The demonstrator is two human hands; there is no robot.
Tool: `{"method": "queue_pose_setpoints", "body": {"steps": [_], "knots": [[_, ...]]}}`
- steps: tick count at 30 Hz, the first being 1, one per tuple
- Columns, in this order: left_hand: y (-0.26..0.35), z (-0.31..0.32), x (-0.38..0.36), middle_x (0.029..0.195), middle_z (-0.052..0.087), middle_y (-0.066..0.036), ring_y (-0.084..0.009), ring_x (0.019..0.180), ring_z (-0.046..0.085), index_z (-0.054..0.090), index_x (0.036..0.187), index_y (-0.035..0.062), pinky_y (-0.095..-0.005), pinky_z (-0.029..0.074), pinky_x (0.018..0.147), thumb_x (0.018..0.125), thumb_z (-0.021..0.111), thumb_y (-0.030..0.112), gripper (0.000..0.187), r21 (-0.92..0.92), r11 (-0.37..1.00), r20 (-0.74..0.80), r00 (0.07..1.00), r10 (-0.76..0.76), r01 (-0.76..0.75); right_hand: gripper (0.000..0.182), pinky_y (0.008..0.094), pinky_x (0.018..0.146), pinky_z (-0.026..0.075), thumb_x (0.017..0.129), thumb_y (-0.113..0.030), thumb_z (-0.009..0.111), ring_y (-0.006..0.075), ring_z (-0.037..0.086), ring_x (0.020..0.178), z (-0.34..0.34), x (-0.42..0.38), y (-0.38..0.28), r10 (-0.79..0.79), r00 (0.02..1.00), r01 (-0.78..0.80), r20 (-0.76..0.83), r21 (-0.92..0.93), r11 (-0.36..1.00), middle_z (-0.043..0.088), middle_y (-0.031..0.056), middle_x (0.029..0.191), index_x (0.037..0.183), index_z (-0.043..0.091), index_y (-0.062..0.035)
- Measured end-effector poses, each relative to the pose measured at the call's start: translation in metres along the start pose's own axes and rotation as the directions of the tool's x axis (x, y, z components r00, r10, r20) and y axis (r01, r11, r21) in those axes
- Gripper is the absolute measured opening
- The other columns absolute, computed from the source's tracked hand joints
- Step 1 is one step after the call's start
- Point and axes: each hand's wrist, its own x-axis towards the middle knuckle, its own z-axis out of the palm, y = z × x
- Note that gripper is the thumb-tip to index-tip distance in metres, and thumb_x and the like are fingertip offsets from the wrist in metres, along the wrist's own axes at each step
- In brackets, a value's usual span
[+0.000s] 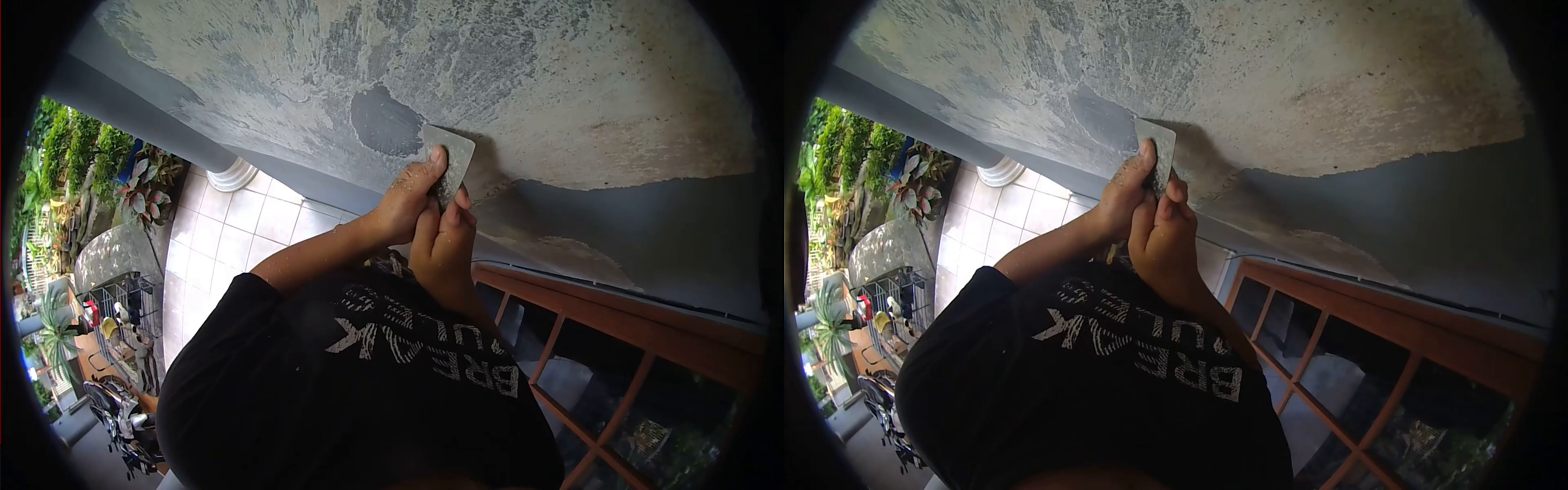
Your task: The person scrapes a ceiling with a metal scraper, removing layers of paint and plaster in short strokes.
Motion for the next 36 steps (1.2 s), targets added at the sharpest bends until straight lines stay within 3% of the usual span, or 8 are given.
{"method": "queue_pose_setpoints", "body": {"steps": [3, 10, 13, 22, 23, 29, 34, 36], "knots": [[0.001, 0.011, -0.002, 0.059, 0.051, -0.009, -0.0255, 0.068, 0.061, 0.057, 0.073, 0.0004, -0.0339, 0.050, 0.070, 0.090, 0.029, 0.058, 0.066, -0.019, 0.996, -0.038, 0.996, -0.086, 0.085, 0.032, 0.0434, 0.072, 0.046, 0.080, -0.001, 0.043, 0.0412, 0.058, 0.081, -0.009, 0.001, 0.006, 0.009, 0.998, -0.019, 0.066, 0.157, 0.987, 0.053, 0.0253, 0.085, 0.110, 0.044, 0.0102], [0.003, 0.001, -0.004, 0.066, 0.061, -0.011, -0.0217, 0.067, 0.063, 0.059, 0.075, -0.0001, -0.0304, 0.052, 0.067, 0.093, 0.030, 0.052, 0.063, -0.120, 0.993, 0.071, 0.997, 0.000, 0.008, 0.030, 0.0423, 0.072, 0.046, 0.081, -0.002, 0.043, 0.0407, 0.059, 0.082, 0.002, 0.002, -0.005, 0.069, 0.996, -0.068, 0.047, -0.017, 0.998, 0.055, 0.0247, 0.086, 0.109, 0.045, 0.0089], [0.001, 0.003, 0.000, 0.067, 0.061, -0.011, -0.0202, 0.068, 0.063, 0.060, 0.076, 0.0000, -0.0291, 0.051, 0.068, 0.094, 0.030, 0.051, 0.062, 0.064, 0.998, -0.050, 0.999, 0.007, -0.004, 0.029, 0.0418, 0.075, 0.047, 0.081, -0.001, 0.042, 0.0418, 0.059, 0.086, -0.003, 0.004, 0.003, 0.076, 0.995, -0.084, 0.066, 0.142, 0.986, 0.055, 0.0277, 0.093, 0.108, 0.046, 0.0093], [0.006, 0.006, -0.002, 0.071, 0.062, -0.014, -0.0245, 0.072, 0.063, 0.058, 0.077, 0.0004, -0.0325, 0.051, 0.069, 0.092, 0.028, 0.055, 0.064, -0.150, 0.987, -0.007, 0.999, 0.051, -0.052, 0.036, 0.0449, 0.076, 0.047, 0.081, -0.002, 0.042, 0.0454, 0.057, 0.085, -0.001, 0.012, 0.000, -0.030, 0.997, 0.037, 0.066, -0.100, 0.994, 0.052, 0.0297, 0.093, 0.113, 0.041, 0.0135], [0.001, -0.006, 0.003, 0.071, 0.061, -0.013, -0.0245, 0.072, 0.063, 0.059, 0.077, 0.0006, -0.0326, 0.051, 0.069, 0.091, 0.029, 0.057, 0.065, -0.202, 0.978, -0.020, 0.999, 0.051, -0.054, 0.036, 0.0450, 0.075, 0.046, 0.081, -0.002, 0.042, 0.0453, 0.056, 0.084, 0.004, 0.017, 0.005, 0.075, 0.990, -0.082, 0.120, 0.054, 0.995, 0.052, 0.0299, 0.093, 0.113, 0.040, 0.0130], [-0.003, 0.004, -0.002, 0.065, 0.059, -0.007, -0.0160, 0.064, 0.059, 0.061, 0.075, 0.0004, -0.0267, 0.049, 0.065, 0.094, 0.030, 0.051, 0.062, -0.039, 0.994, 0.017, 0.994, -0.104, 0.105, 0.033, 0.0435, 0.073, 0.046, 0.081, -0.001, 0.042, 0.0410, 0.058, 0.082, -0.006, -0.002, 0.002, 0.098, 0.993, -0.106, 0.066, 0.131, 0.986, 0.053, 0.0266, 0.087, 0.112, 0.042, 0.0102], [0.002, -0.001, -0.003, 0.066, 0.060, -0.006, -0.0137, 0.063, 0.058, 0.062, 0.075, 0.0002, -0.0249, 0.048, 0.065, 0.094, 0.029, 0.051, 0.063, -0.141, 0.989, 0.157, 0.987, -0.013, 0.036, 0.025, 0.0397, 0.069, 0.047, 0.083, -0.001, 0.042, 0.0400, 0.058, 0.077, -0.002, 0.004, -0.011, 0.065, 0.997, -0.063, 0.030, -0.068, 0.996, 0.054, 0.0250, 0.085, 0.106, 0.046, 0.0080], [0.000, 0.000, -0.003, 0.066, 0.060, -0.007, -0.0144, 0.063, 0.059, 0.062, 0.075, 0.0002, -0.0254, 0.048, 0.066, 0.094, 0.028, 0.050, 0.063, -0.013, 0.999, 0.035, 0.998, -0.048, 0.049, 0.026, 0.0393, 0.069, 0.047, 0.083, -0.001, 0.042, 0.0390, 0.058, 0.080, -0.005, 0.001, -0.009, 0.077, 0.995, -0.077, 0.056, 0.004, 0.997, 0.054, 0.0246, 0.086, 0.106, 0.046, 0.0083]]}}
